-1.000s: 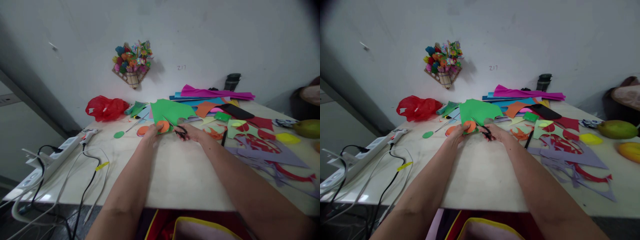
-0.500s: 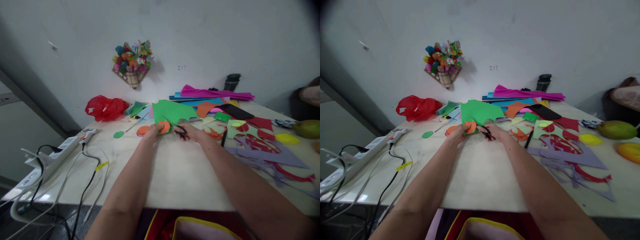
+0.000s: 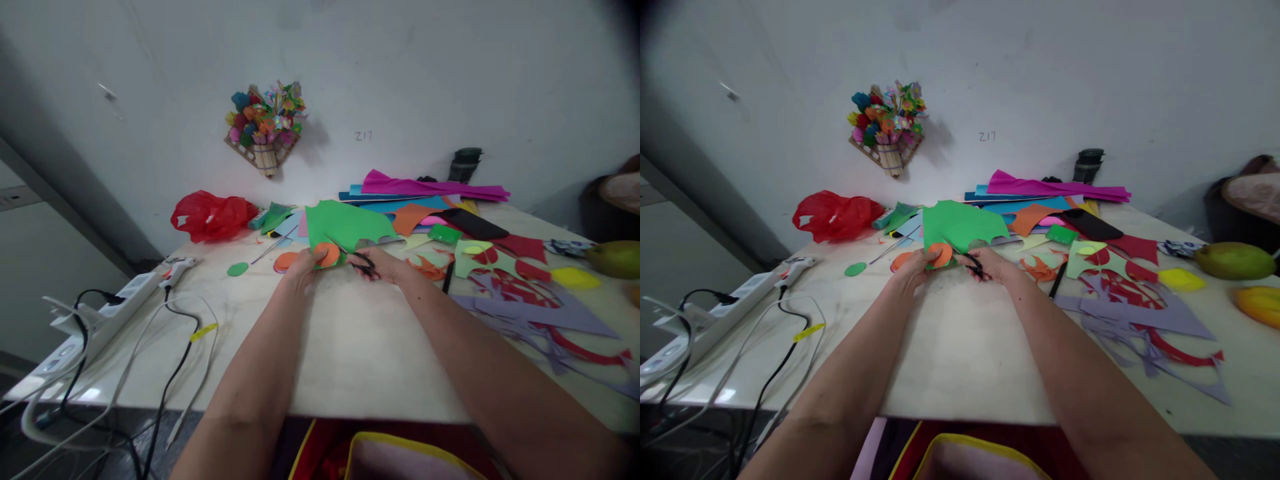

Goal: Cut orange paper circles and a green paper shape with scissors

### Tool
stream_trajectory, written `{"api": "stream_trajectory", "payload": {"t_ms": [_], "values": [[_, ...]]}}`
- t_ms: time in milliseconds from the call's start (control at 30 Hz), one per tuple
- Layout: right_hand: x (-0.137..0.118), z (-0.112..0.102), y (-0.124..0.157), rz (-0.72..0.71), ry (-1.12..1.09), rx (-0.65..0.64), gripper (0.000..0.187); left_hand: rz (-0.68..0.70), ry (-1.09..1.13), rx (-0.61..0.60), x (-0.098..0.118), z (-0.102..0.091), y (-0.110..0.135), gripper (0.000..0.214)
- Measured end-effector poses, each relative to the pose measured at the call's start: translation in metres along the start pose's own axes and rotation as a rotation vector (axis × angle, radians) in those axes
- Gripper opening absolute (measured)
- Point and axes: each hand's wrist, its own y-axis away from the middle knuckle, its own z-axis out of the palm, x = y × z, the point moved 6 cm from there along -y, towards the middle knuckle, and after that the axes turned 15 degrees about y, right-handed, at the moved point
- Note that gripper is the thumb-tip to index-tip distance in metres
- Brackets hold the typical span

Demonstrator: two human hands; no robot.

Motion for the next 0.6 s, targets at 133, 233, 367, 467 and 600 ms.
{"api": "stream_trajectory", "payload": {"t_ms": [133, 233, 367, 467, 600], "values": [[0.0009, -0.0011, -0.0004, -0.011, -0.003, -0.009, 0.035, -0.006, -0.009, 0.010, 0.0024, 0.0005, 0.0039, 0.018], [0.0021, -0.0013, -0.0011, -0.013, -0.004, -0.017, 0.036, -0.012, 0.001, 0.013, 0.0033, 0.0019, 0.0064, 0.019], [0.0027, -0.0011, -0.0018, -0.011, -0.005, -0.021, 0.036, -0.019, -0.017, 0.016, 0.0038, 0.0028, 0.0078, 0.016], [0.0024, -0.0006, -0.0016, -0.012, -0.002, -0.031, 0.036, -0.010, -0.041, 0.034, 0.0042, 0.0011, 0.0073, 0.016], [0.0001, -0.0011, 0.0005, -0.035, 0.025, -0.028, 0.040, -0.017, -0.029, 0.019, 0.0031, -0.0006, 0.0059, 0.020]]}}
